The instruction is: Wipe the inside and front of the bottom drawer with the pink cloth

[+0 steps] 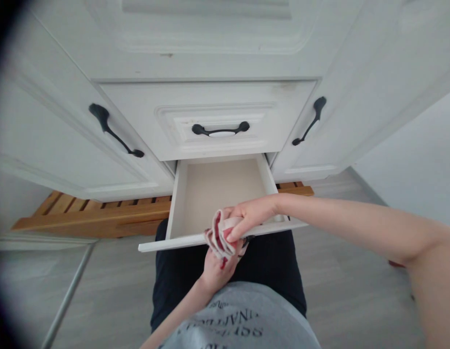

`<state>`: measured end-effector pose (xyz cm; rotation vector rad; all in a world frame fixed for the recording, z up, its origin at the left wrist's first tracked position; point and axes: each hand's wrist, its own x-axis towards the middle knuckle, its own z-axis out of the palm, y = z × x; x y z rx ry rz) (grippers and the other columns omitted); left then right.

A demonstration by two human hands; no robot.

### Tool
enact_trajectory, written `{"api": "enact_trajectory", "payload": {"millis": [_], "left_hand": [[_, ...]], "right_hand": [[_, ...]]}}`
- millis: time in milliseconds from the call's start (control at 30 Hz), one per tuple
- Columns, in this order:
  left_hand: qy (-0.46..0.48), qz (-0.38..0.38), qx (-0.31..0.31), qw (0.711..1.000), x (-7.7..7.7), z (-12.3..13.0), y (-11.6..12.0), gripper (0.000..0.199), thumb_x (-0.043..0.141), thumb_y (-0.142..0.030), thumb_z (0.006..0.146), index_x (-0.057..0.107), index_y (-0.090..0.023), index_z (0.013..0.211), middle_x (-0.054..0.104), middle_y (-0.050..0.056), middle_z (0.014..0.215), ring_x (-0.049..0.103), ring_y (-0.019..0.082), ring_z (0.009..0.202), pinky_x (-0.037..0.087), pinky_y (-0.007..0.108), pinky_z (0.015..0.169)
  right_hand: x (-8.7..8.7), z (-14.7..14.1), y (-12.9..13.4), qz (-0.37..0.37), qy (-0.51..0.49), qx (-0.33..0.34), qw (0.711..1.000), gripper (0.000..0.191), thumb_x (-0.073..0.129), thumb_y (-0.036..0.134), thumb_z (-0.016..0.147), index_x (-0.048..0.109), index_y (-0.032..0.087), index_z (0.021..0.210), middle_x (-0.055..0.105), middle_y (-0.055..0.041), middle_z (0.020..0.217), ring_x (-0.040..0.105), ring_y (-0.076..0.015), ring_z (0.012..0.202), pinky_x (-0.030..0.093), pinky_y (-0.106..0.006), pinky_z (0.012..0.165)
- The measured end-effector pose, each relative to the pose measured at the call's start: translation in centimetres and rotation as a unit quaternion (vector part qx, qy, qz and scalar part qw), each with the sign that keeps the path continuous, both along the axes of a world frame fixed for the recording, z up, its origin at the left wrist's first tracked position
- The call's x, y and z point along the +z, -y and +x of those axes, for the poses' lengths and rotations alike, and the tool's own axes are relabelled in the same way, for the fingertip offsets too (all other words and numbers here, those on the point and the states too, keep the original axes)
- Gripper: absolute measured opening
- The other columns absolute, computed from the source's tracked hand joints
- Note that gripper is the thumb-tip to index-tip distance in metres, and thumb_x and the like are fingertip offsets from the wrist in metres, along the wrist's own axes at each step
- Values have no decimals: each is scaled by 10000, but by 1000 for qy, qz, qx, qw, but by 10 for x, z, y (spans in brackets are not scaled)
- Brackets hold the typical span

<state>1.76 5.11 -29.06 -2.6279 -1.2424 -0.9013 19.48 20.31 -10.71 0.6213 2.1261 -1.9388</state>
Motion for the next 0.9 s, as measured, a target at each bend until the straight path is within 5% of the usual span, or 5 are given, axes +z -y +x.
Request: {"api": "enact_trajectory", "payload": {"millis": [233,467,533,700,900], "left_hand": [[37,27,-1,999,10,1,-4,352,546,-122,933,669,-210,1250,794,2,1030,662,174,956,430,351,736],[49,30,21,998,17,4,-4,342,507,-118,930,683,-218,1206,797,23,993,678,194,942,464,352,765],[48,35,18,998,18,5,-4,345,517,-118,921,678,-218,1210,797,20,1006,679,192,942,477,354,767],[40,33,21,998,13,7,-5,344,579,-152,914,662,-216,1242,792,18,1034,668,190,970,494,350,783],[0,-50,22,999,12,9,-32,443,575,-172,915,585,-211,1356,739,38,1213,627,233,1096,518,382,911]], "right_hand": [[28,121,46,124,137,-187,965,308,631,364,893,679,173,656,645,-75,970,623,-185,943,508,-307,860],[12,196,107,205,225,-360,882,463,566,582,903,655,218,631,664,-89,902,641,-229,851,519,-375,850],[3,189,124,278,200,-455,822,377,605,582,871,702,239,748,691,-90,942,658,-261,922,520,-405,896],[-38,108,153,417,89,-681,595,497,508,504,953,590,215,1349,618,-137,1361,571,-298,1292,388,-523,1160],[-109,30,144,501,103,-669,539,656,429,442,1016,291,204,1612,314,-170,1657,205,-348,1571,174,-637,1252]]}}
